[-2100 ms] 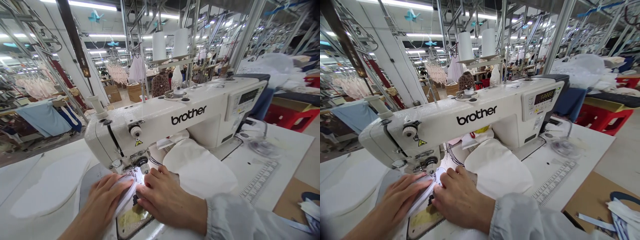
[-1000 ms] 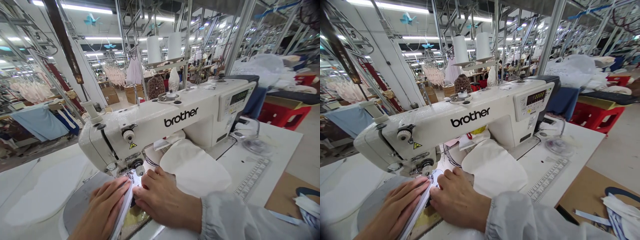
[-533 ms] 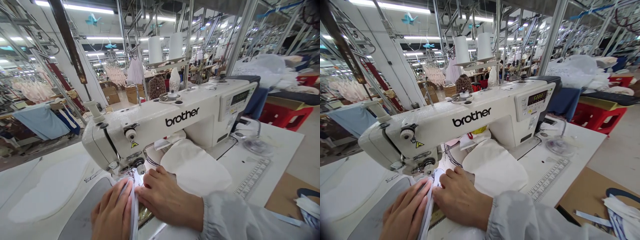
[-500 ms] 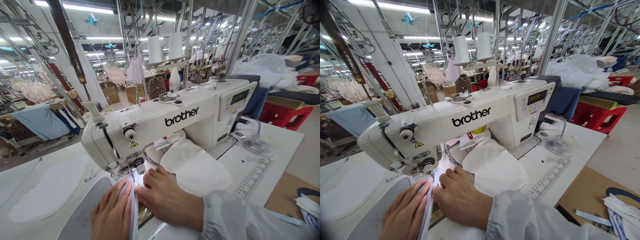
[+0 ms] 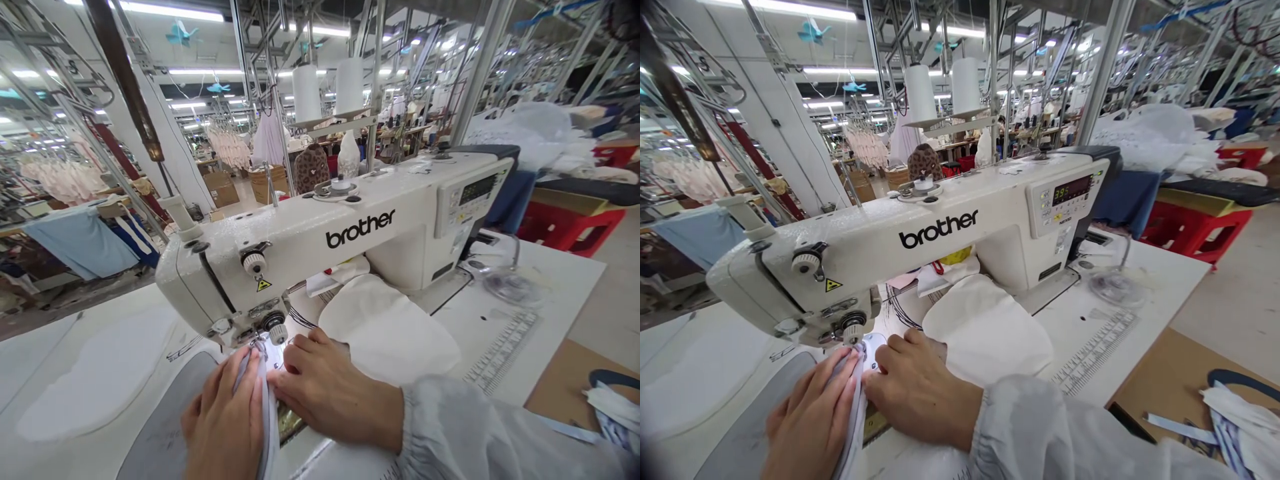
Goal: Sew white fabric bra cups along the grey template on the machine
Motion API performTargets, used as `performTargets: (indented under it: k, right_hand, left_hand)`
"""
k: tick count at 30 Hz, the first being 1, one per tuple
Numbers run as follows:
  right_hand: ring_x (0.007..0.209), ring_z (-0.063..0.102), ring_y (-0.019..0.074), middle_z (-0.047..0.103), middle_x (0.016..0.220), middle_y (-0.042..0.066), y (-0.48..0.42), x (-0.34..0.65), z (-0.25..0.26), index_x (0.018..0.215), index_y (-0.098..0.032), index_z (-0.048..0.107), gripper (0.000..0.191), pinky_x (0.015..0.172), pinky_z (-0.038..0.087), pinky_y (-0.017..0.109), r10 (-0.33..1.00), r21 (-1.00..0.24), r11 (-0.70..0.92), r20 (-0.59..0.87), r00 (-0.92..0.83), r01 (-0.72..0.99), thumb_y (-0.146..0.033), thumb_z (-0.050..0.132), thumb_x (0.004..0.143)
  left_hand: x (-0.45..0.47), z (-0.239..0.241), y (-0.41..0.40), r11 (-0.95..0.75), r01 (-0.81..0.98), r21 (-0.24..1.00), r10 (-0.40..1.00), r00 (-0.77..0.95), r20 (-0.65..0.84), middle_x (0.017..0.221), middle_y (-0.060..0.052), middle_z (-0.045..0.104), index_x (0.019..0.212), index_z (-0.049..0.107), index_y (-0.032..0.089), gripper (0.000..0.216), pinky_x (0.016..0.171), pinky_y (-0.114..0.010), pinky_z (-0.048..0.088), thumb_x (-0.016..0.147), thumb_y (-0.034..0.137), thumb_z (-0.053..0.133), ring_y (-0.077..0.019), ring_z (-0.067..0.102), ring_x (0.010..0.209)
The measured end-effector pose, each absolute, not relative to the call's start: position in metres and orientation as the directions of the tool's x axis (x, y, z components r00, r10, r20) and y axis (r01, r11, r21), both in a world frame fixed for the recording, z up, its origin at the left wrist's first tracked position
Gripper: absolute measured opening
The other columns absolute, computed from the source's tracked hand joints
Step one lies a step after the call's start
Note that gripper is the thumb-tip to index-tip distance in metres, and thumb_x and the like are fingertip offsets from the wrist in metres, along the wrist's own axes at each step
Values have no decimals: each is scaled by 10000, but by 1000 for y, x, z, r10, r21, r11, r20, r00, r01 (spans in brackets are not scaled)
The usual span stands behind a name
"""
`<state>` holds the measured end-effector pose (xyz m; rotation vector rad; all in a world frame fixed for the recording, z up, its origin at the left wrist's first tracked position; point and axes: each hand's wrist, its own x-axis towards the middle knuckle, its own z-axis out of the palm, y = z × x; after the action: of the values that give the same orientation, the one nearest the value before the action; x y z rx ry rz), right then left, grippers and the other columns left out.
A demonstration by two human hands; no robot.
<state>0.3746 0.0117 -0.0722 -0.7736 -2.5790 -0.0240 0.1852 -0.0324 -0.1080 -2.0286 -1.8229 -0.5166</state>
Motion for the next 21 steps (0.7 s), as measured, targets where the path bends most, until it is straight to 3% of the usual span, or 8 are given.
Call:
performTargets:
  k: [8,12,16,18,21]
  right_hand:
    - [809,479,178,578,845,24,12,379,-69,906,-200,624,177,736,310,328,493,-97,860,412,-766,501,-217,463,978]
    - [805,483,164,593,871,27,-9,386,-67,865,-181,609,156,744,314,329,476,-113,871,432,-766,477,-140,481,944]
    - [706,466,136,590,812,9,-42,382,-78,764,-176,576,145,684,323,300,446,-133,879,574,-687,459,-123,537,894]
    - [659,458,130,566,741,-5,-54,374,-87,731,-179,574,146,631,307,289,426,-149,876,685,-590,460,-129,557,867]
    - [600,440,128,541,659,-20,-60,361,-98,700,-183,571,161,570,261,293,392,-146,859,803,-448,490,-83,533,820]
  left_hand:
    - [193,-104,-27,-40,999,-15,875,43,482,1276,-114,634,1183,631,208,399,802,-454,492,953,289,315,-286,587,1125]
    - [182,-101,-27,-84,990,117,909,28,415,1305,-102,618,1184,641,202,439,922,-508,475,950,340,296,-291,572,1160]
    - [168,-98,-29,-211,952,222,928,124,350,1341,-67,599,1204,624,218,443,981,-469,476,946,431,333,-259,547,1228]
    - [169,-99,-31,-222,956,190,897,124,423,1318,-87,616,1192,629,187,453,968,-459,485,960,413,313,-257,557,1220]
    - [177,-103,-34,-182,982,42,843,133,521,1263,-94,657,1171,643,168,440,897,-451,510,980,344,288,-259,608,1152]
